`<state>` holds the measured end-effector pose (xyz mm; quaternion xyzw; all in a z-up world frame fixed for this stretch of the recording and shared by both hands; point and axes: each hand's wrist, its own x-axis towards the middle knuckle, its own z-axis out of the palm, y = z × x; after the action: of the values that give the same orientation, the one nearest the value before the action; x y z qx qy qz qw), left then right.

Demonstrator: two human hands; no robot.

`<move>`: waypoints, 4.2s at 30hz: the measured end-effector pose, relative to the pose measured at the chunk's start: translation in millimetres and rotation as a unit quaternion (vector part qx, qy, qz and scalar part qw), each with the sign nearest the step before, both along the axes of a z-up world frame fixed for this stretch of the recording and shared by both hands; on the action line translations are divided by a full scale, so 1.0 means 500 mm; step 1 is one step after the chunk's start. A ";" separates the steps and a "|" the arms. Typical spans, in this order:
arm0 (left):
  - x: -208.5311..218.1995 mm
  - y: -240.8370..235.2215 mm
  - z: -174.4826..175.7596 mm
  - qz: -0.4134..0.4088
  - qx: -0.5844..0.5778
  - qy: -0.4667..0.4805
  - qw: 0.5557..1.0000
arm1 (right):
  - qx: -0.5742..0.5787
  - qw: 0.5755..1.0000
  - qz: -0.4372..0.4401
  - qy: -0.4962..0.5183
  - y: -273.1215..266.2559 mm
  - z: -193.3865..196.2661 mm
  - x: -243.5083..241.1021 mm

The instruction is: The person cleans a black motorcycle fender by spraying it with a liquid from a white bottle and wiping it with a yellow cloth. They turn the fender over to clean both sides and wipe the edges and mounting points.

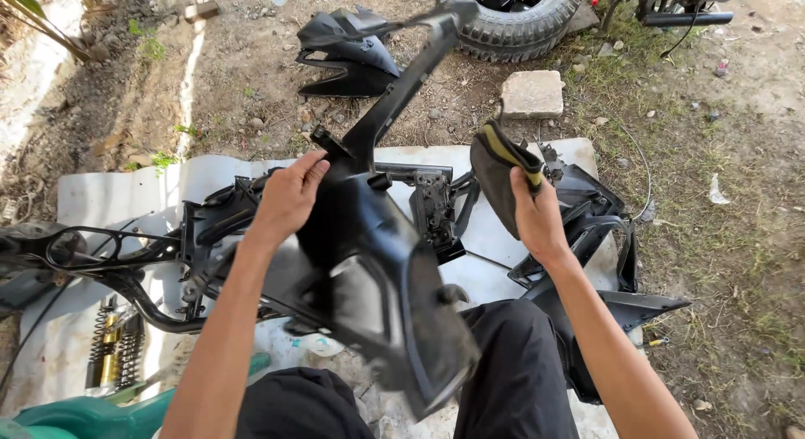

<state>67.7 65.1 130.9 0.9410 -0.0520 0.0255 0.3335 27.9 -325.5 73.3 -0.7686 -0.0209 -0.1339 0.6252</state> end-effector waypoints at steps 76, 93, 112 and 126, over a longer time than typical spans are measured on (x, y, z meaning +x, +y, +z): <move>-0.496 -0.077 -0.282 0.223 -0.047 0.341 0.912 | -0.353 0.864 0.358 -0.023 0.220 -0.178 -0.276; -0.471 -0.050 -0.299 0.219 -0.108 0.364 0.899 | -0.337 0.908 0.244 -0.049 0.341 -0.115 -0.349; -0.468 -0.051 -0.388 0.183 -0.111 0.332 0.919 | -0.275 0.913 0.105 0.282 0.295 -0.226 -0.341; -0.471 -0.054 -0.403 0.168 -0.112 0.325 0.924 | -0.459 0.868 0.184 -0.050 0.338 -0.134 -0.398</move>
<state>-168.0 38.2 -70.6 0.8492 0.2209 -0.2203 0.4261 -171.3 -156.4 6.2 -0.9435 -0.2515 -0.0300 0.2138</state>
